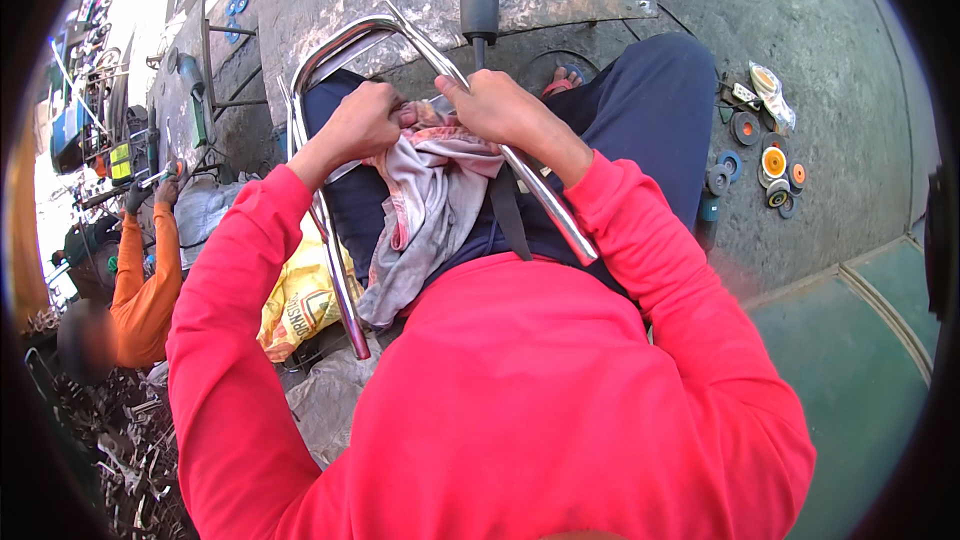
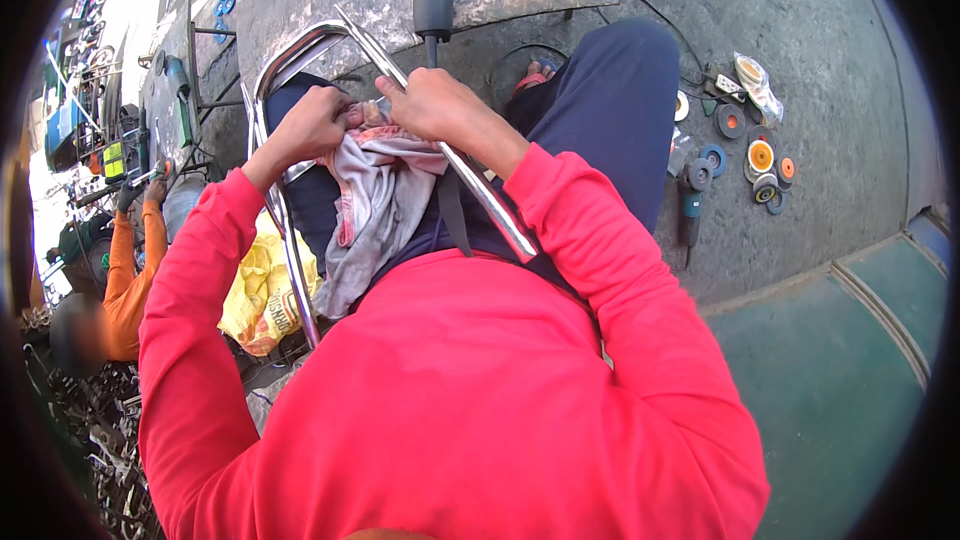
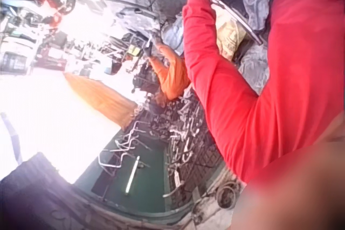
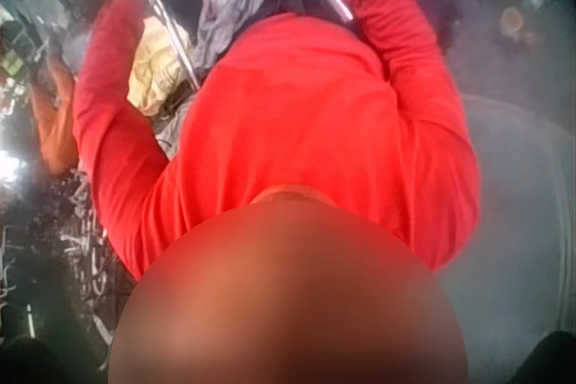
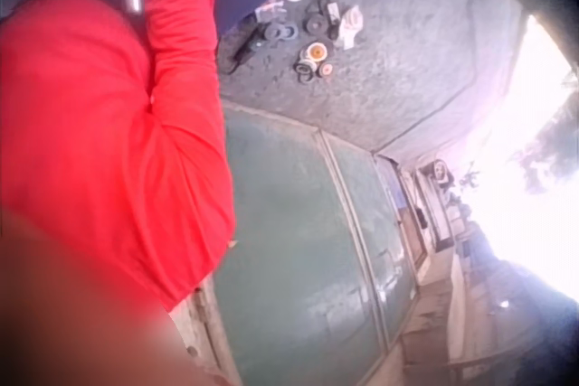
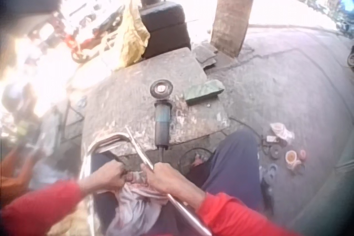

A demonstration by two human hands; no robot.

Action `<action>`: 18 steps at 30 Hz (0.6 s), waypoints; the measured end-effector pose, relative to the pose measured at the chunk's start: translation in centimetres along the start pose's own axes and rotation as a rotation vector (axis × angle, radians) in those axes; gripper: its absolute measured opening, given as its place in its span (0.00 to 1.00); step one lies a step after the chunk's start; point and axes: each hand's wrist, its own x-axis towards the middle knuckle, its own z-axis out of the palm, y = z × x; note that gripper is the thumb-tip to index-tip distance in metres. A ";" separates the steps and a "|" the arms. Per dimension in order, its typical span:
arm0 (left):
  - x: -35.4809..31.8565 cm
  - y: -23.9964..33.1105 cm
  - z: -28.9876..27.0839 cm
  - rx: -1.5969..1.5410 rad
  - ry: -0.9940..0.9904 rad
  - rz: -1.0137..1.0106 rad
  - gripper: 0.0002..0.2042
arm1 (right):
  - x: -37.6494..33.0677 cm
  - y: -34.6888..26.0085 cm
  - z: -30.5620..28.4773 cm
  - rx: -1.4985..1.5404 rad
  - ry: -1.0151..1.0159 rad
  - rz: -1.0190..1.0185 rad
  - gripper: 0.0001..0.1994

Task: The person wipes a chrome metal frame with a cloth, rotating it to clean different sides. The person holds the frame with both hands and repeatedly rubs the cloth along its edges and surfaces.

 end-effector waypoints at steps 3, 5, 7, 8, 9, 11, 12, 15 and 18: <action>-0.6 -1.3 0.0 0.056 -0.020 -0.029 0.10 | 0.9 0.6 0.1 0.032 0.009 0.020 0.37; 0.0 -1.5 0.3 0.044 0.009 0.055 0.09 | 0.9 0.6 0.3 -0.020 0.047 -0.020 0.36; 1.0 -1.1 1.4 -0.041 0.141 0.118 0.10 | 0.6 0.1 0.5 0.002 0.070 -0.009 0.37; 1.9 -0.9 1.4 0.067 0.046 0.093 0.10 | 0.2 -0.3 0.6 0.007 0.091 -0.014 0.36; 2.5 -0.6 1.6 0.079 0.079 0.142 0.10 | -0.2 -0.6 0.5 -0.008 0.089 0.018 0.35; 3.5 0.2 2.1 -0.029 0.037 0.094 0.12 | -0.7 -1.0 0.0 0.033 -0.016 0.062 0.35; 4.0 0.5 2.1 -0.001 0.050 0.082 0.14 | -0.7 -1.2 -0.1 -0.051 0.042 0.069 0.35; 4.1 1.4 2.2 -0.072 0.109 0.062 0.18 | -0.5 -0.5 -1.1 0.054 -0.049 0.076 0.39; 2.6 0.9 2.0 0.048 0.147 0.163 0.12 | 0.2 0.9 -1.1 0.006 -0.069 0.007 0.40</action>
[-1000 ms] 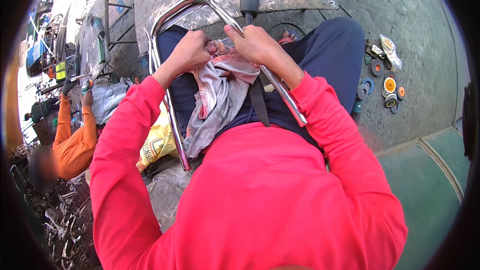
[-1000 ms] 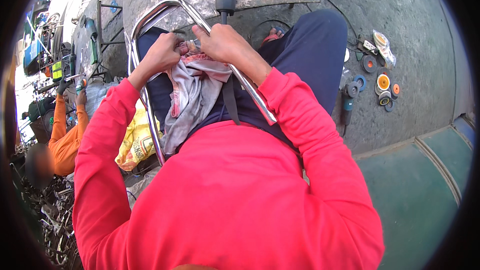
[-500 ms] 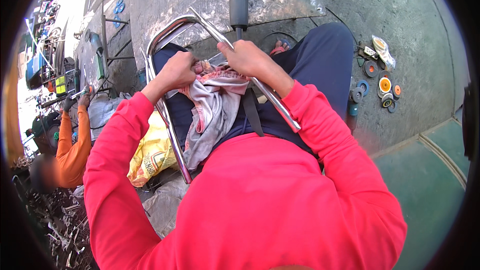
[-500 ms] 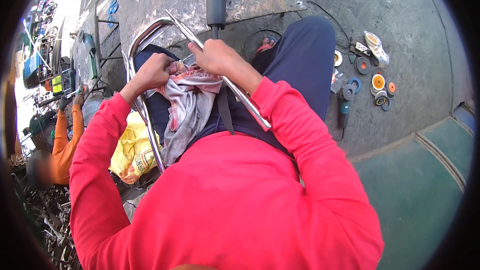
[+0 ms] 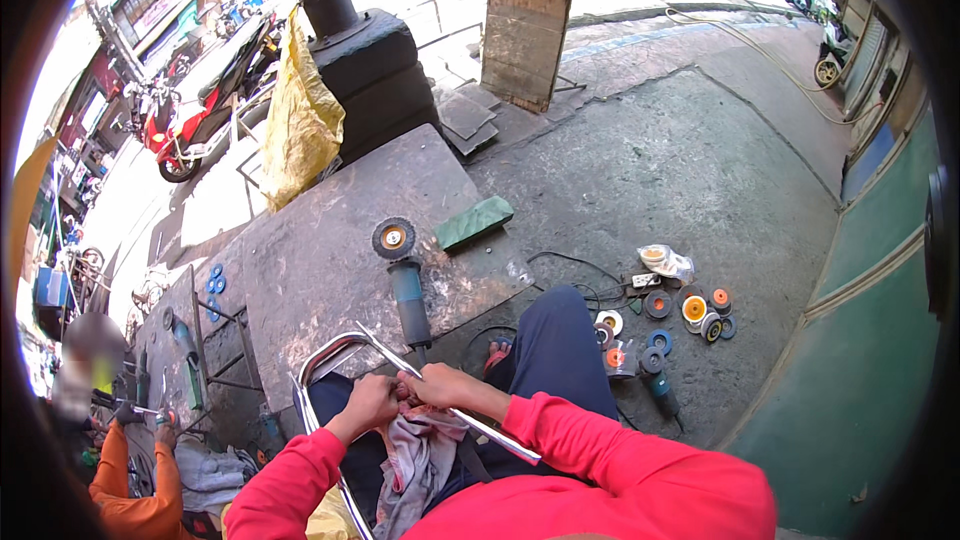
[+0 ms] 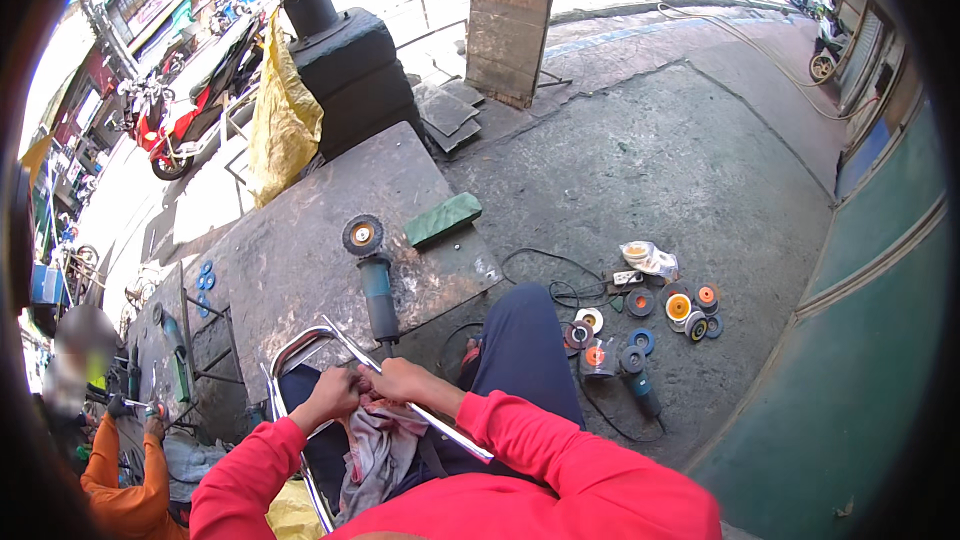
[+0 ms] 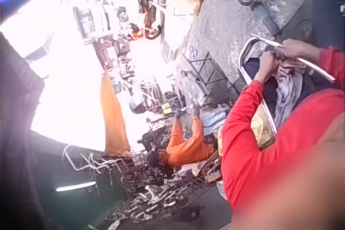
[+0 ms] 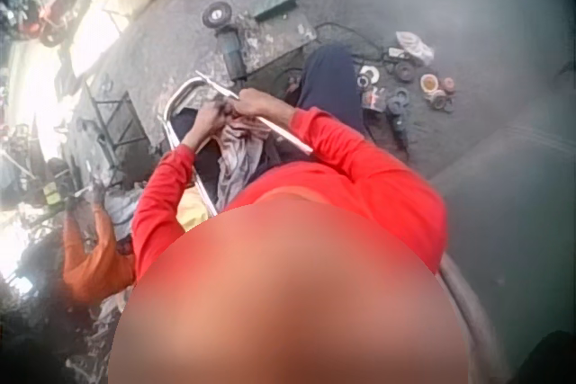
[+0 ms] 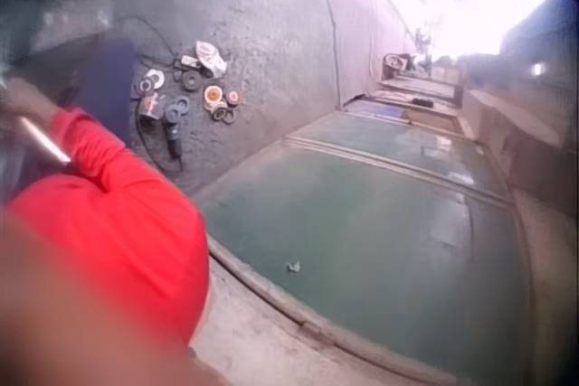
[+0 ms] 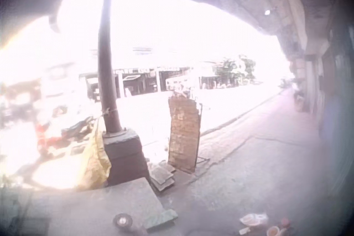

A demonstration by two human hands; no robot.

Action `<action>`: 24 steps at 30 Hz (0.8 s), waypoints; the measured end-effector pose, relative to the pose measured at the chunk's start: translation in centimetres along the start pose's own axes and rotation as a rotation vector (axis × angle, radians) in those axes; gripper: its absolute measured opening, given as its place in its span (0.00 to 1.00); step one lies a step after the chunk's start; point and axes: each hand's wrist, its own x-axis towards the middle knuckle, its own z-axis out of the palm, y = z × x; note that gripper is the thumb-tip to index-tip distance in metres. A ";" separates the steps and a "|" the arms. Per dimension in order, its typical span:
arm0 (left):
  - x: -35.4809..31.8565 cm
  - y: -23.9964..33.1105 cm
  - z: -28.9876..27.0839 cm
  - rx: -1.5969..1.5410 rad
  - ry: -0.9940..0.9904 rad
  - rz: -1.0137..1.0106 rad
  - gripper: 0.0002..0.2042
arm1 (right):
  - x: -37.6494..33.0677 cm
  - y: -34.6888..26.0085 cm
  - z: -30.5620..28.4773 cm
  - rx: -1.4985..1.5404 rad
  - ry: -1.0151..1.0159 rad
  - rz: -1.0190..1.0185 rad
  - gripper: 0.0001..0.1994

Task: The person wipes a chrome metal frame with a cloth, rotating it to clean different sides. The person holds the frame with both hands and repeatedly rubs the cloth along its edges and surfaces.

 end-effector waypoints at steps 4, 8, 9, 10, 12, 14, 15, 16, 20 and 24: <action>-3.3 -1.5 -1.1 0.252 -0.042 -0.053 0.09 | 0.8 0.9 0.7 -0.025 0.148 -0.011 0.41; -3.7 -1.0 -0.7 0.166 0.028 -0.089 0.09 | 0.5 -0.5 1.2 -0.022 0.151 -0.059 0.40; -3.3 -0.5 -0.4 0.144 0.021 -0.110 0.09 | 0.2 -0.9 1.3 -0.028 0.139 -0.059 0.40; -2.6 0.0 -0.1 0.078 0.077 -0.083 0.09 | -0.1 -1.3 1.3 -0.032 0.125 -0.058 0.40; -1.1 1.1 0.3 -0.046 0.111 -0.081 0.11 | -0.8 -1.7 1.4 0.015 0.086 -0.026 0.39; -0.7 1.7 0.6 -0.155 0.098 -0.137 0.12 | -1.1 -1.7 1.3 0.054 0.057 0.022 0.38; -0.7 1.8 0.6 -0.202 0.108 -0.180 0.11 | -1.1 -1.5 1.2 0.012 0.066 0.014 0.38; -1.4 1.6 0.4 -0.204 0.146 -0.132 0.11 | -0.9 -1.5 1.1 -0.006 0.072 0.019 0.37; -5.2 -0.3 -0.9 -0.099 0.151 -0.046 0.08 | 0.0 -0.7 0.5 -0.051 0.092 0.036 0.39; -7.8 -0.6 -2.2 0.251 0.114 -0.096 0.06 | 0.3 -0.9 -0.2 0.041 0.030 0.015 0.32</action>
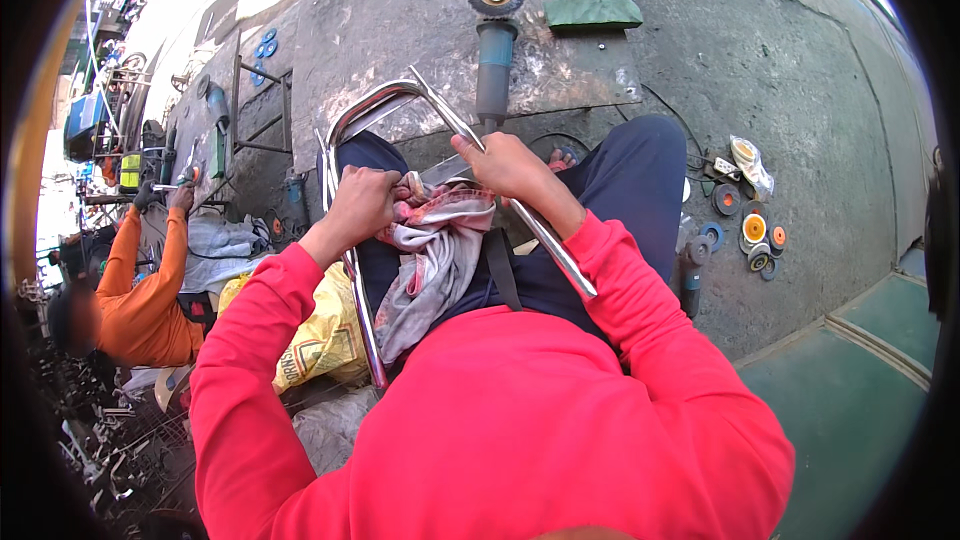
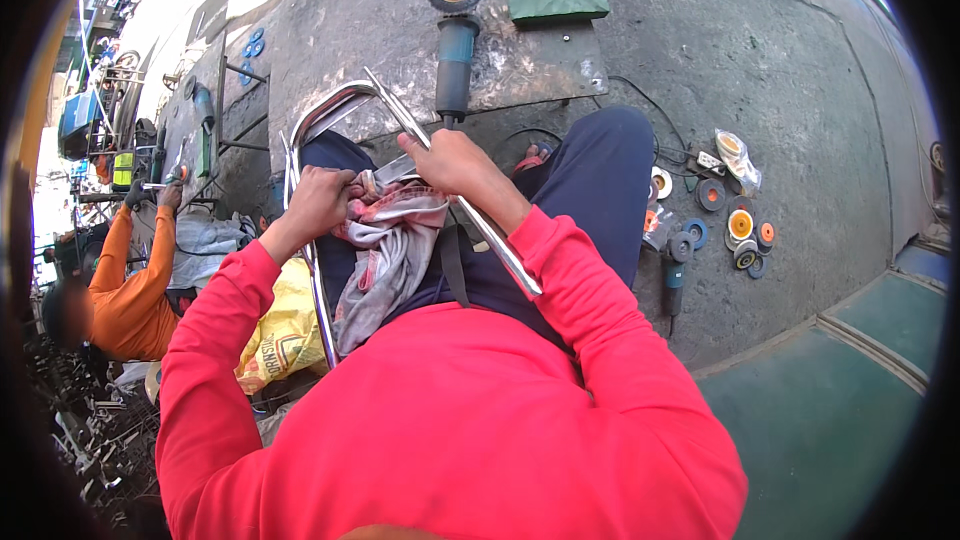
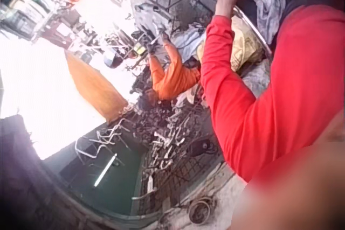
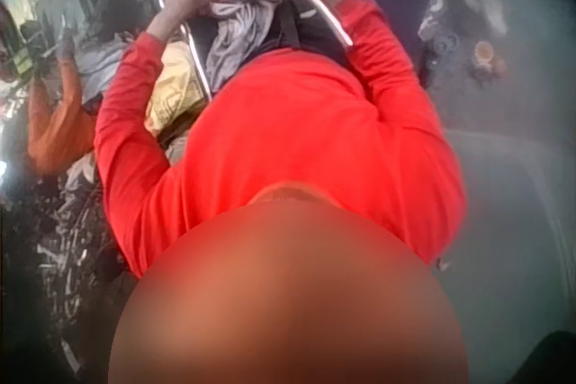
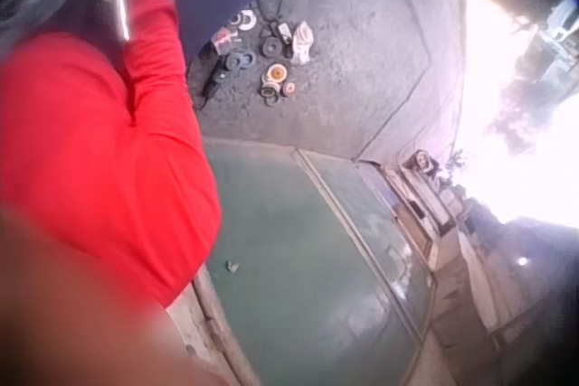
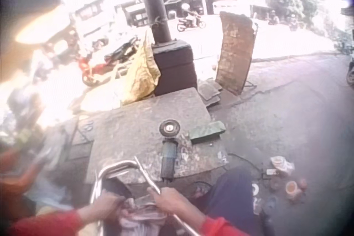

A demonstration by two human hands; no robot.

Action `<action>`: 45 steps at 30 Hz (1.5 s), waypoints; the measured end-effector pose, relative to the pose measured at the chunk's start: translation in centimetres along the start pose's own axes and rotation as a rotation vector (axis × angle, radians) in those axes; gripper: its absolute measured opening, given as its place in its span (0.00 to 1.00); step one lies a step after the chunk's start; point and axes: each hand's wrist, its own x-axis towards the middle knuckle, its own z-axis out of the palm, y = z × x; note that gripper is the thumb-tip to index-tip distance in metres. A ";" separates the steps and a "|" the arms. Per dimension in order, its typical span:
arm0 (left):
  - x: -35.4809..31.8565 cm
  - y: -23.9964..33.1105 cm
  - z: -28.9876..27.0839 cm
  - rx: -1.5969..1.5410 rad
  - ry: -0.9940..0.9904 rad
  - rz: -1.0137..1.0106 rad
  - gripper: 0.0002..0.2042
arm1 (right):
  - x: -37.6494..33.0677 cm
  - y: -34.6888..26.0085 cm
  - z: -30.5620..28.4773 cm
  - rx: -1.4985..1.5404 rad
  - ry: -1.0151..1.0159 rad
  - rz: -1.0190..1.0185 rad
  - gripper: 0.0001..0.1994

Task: The person wipes a chrome metal frame with a cloth, rotating it to clean different sides. The person holds the frame with both hands and repeatedly rubs the cloth along its edges and surfaces.

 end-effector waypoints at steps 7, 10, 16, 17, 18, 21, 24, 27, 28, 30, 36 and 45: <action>1.4 -0.1 -2.2 0.066 0.510 -0.232 0.08 | -1.0 -0.7 0.3 -0.066 0.080 -0.076 0.32; 2.3 -2.9 -3.5 0.067 0.645 -0.412 0.07 | -1.1 -0.5 0.1 -0.044 0.064 -0.019 0.31; 5.0 -3.7 -0.8 0.104 0.528 -0.488 0.08 | -1.4 -1.0 0.3 -0.080 0.127 -0.076 0.33; 5.6 -3.5 -0.4 0.109 0.511 -0.528 0.08 | -1.6 -1.1 0.3 -0.069 0.119 -0.068 0.33; 6.0 -3.3 -0.2 0.121 0.498 -0.579 0.08 | -1.8 -1.3 0.3 -0.059 0.111 -0.060 0.34; 6.6 -2.6 0.7 0.112 0.430 -0.570 0.08 | -2.4 -1.8 0.2 -0.035 0.058 -0.047 0.36; 7.6 -1.8 1.4 0.018 0.487 -0.506 0.09 | -2.6 -2.3 0.5 -0.052 0.056 -0.077 0.35; 9.7 -0.5 2.2 -0.124 0.627 -0.314 0.10 | -2.6 -2.4 1.1 -0.092 0.093 -0.094 0.34; 10.4 0.2 2.4 -0.097 0.545 -0.324 0.10 | -2.6 -2.3 1.3 -0.102 0.097 -0.089 0.33; 10.6 0.4 2.1 -0.063 0.491 -0.256 0.10 | -2.6 -1.7 1.2 0.021 0.061 -0.048 0.32; 6.8 -2.5 -1.2 0.129 0.164 -0.417 0.19 | -1.6 -0.7 0.9 -0.069 0.137 -0.070 0.30; 7.0 -2.4 1.2 0.157 0.310 -0.303 0.15 | -2.9 -2.3 1.0 -0.072 0.076 -0.121 0.29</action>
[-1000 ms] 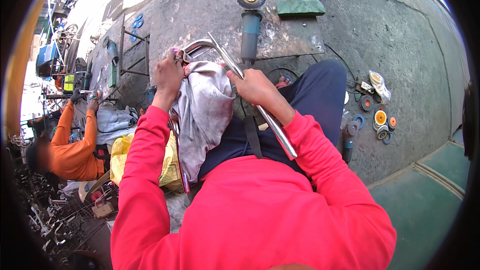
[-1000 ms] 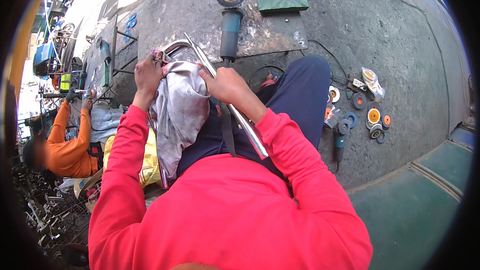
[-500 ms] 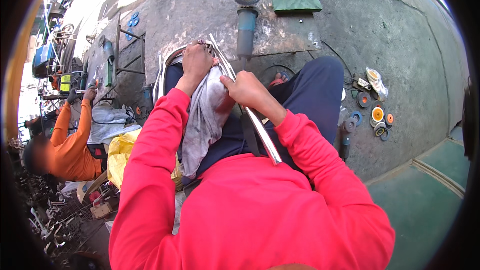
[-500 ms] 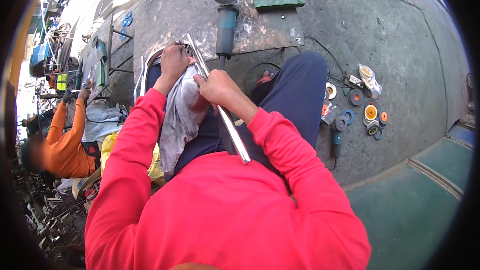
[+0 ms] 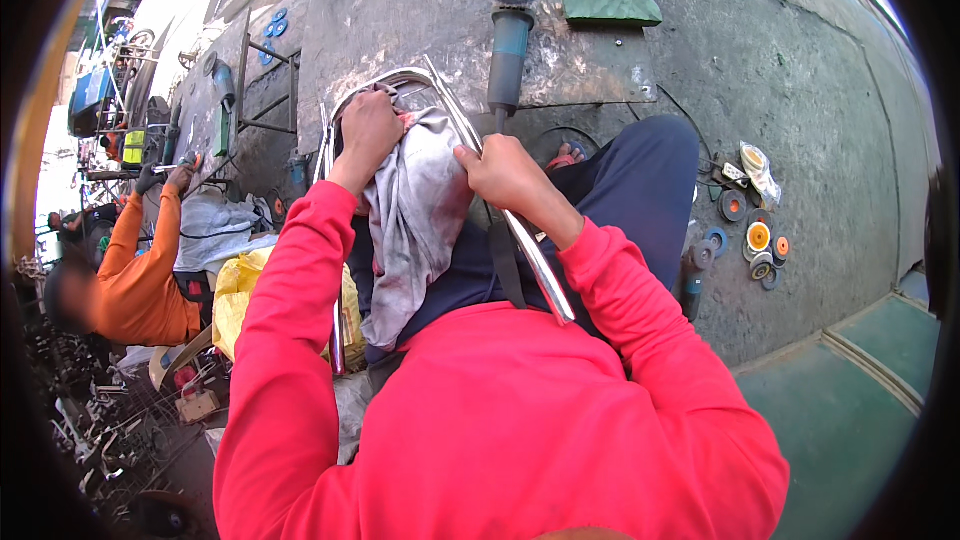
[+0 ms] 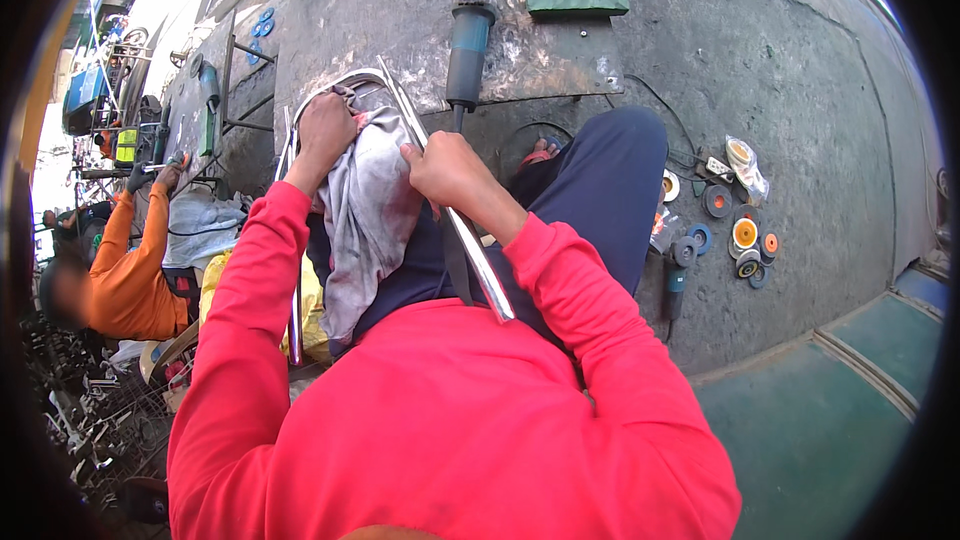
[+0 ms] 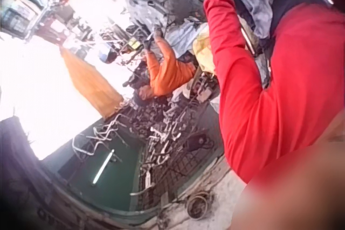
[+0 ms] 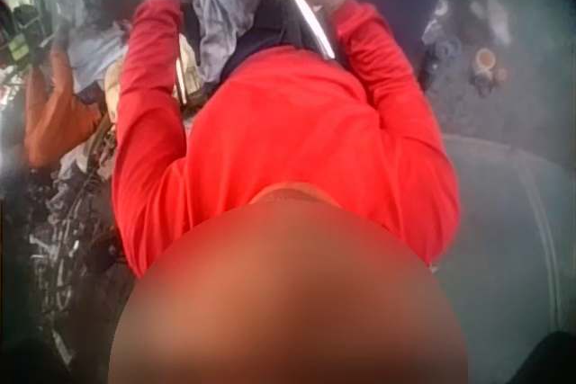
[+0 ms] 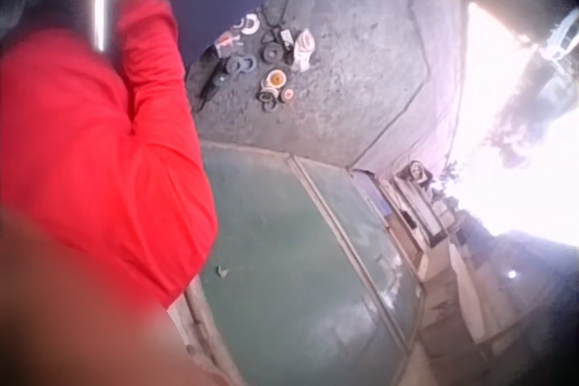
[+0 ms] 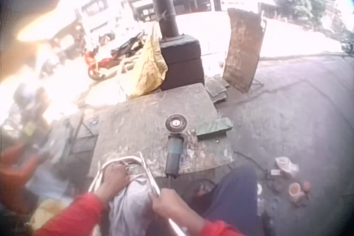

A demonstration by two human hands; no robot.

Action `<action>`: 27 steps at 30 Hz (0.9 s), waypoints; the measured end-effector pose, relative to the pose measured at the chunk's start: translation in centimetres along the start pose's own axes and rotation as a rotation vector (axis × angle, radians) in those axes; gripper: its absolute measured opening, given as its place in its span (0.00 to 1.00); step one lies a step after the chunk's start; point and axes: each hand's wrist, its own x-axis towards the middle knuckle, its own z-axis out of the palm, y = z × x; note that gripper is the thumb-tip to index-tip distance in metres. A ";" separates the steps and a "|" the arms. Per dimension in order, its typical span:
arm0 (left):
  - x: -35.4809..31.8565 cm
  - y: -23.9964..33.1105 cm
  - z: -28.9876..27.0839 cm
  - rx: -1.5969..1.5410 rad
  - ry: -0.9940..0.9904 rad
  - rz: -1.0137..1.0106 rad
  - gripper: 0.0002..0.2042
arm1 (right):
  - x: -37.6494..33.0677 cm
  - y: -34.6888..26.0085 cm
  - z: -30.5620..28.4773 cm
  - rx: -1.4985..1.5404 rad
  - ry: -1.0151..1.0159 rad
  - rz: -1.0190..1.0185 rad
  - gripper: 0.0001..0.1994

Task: The person wipes a chrome metal frame with a cloth, rotating it to clean different sides. The person holds the frame with both hands and repeatedly rubs the cloth along its edges and surfaces.

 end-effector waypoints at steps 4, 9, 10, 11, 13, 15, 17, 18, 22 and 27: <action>0.6 1.6 1.1 -0.090 0.133 0.231 0.11 | 0.1 0.1 0.0 0.028 -0.008 0.019 0.29; -1.2 -0.7 -0.3 0.214 -0.081 0.124 0.07 | 0.9 0.8 -0.1 -0.025 0.031 0.063 0.29; -1.7 -1.3 -0.5 0.238 -0.074 0.161 0.07 | 0.9 0.9 -0.1 -0.013 0.008 0.093 0.29; -1.9 -1.7 -0.6 0.282 -0.078 0.168 0.06 | 1.0 1.0 -0.1 -0.019 0.015 0.071 0.29; -2.2 -2.1 -0.6 0.249 -0.098 0.159 0.07 | 1.0 1.0 -0.1 -0.034 0.020 0.064 0.29; -2.5 -1.9 -0.3 0.230 -0.109 0.121 0.08 | 1.0 0.9 0.0 -0.025 0.026 0.060 0.29; -2.8 -1.2 0.0 0.219 -0.103 0.055 0.09 | 1.1 0.9 0.0 -0.027 0.034 0.056 0.30; -3.3 -0.6 0.1 0.090 -0.024 -0.018 0.11 | 1.1 0.9 0.0 -0.035 0.039 0.052 0.30; -4.9 1.1 -0.9 -0.172 -0.187 -0.038 0.12 | 1.2 1.0 -0.2 -0.063 0.059 0.008 0.30; -7.1 2.2 -4.4 -0.605 0.125 0.021 0.10 | 1.2 1.6 -0.3 -0.021 0.030 -0.002 0.31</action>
